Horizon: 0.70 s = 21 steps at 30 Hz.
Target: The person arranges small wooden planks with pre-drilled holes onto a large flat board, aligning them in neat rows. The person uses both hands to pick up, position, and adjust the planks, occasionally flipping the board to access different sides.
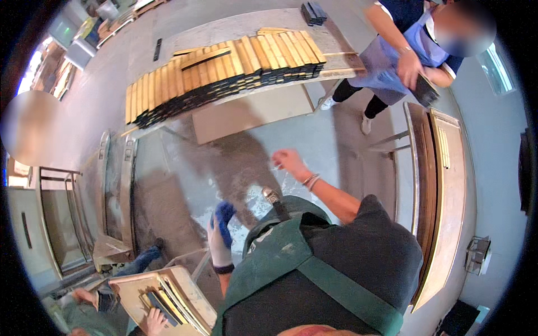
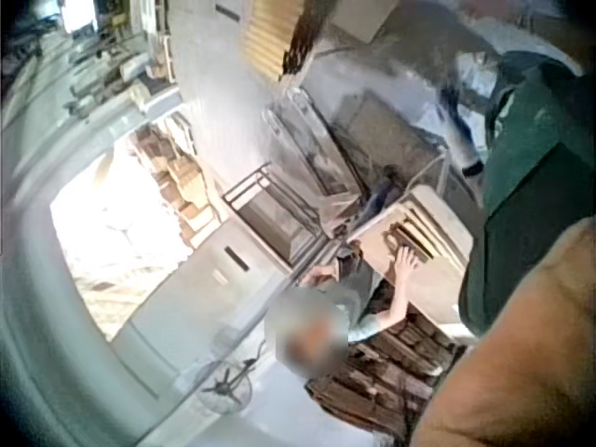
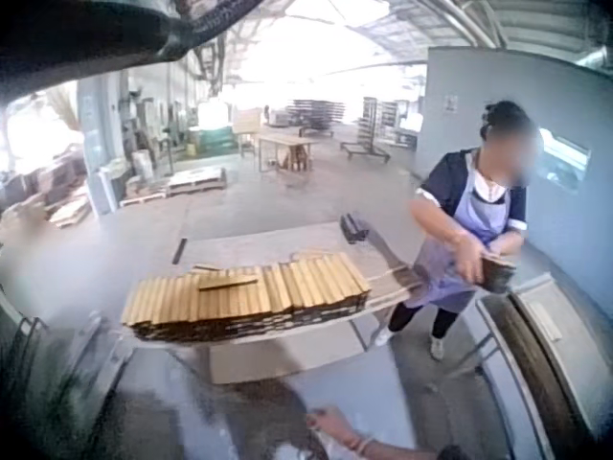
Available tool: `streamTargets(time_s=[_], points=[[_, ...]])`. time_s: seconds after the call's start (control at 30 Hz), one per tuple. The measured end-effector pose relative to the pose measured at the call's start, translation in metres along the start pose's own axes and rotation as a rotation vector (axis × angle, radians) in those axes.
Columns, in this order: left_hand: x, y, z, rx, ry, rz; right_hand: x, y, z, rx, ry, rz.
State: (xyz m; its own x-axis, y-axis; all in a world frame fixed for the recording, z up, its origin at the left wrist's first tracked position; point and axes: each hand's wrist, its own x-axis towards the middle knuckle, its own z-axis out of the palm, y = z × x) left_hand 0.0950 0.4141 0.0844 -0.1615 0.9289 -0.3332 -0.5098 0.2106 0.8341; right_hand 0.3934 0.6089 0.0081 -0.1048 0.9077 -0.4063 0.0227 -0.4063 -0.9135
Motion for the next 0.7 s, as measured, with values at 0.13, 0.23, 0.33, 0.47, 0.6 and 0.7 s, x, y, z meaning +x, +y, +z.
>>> streamTargets(time_s=[0.13, 0.23, 0.33, 0.47, 0.6, 0.7], points=[[0.08, 0.041, 0.127, 0.594, -0.406, 0.023, 0.044, -0.033, -0.099, 0.204, 0.45, -0.054], [0.151, 0.007, 0.163, 1.086, -0.747, 0.461, 0.087, -0.076, -0.14, 0.305, 0.559, -0.21], [0.211, -0.016, 0.232, 1.024, -0.795, 0.466, 0.118, -0.102, -0.171, 0.455, 0.534, -0.29], [0.281, -0.044, 0.296, 0.884, -0.726, 0.199, 0.128, -0.128, -0.183, 0.463, 0.503, -0.242], [0.327, -0.063, 0.348, 0.705, -0.498, -0.047, 0.147, -0.131, -0.199, 0.328, 0.498, -0.172], [0.355, -0.095, 0.358, 0.78, -0.428, 0.0, 0.171, -0.132, -0.213, 0.142, 0.451, -0.197]])
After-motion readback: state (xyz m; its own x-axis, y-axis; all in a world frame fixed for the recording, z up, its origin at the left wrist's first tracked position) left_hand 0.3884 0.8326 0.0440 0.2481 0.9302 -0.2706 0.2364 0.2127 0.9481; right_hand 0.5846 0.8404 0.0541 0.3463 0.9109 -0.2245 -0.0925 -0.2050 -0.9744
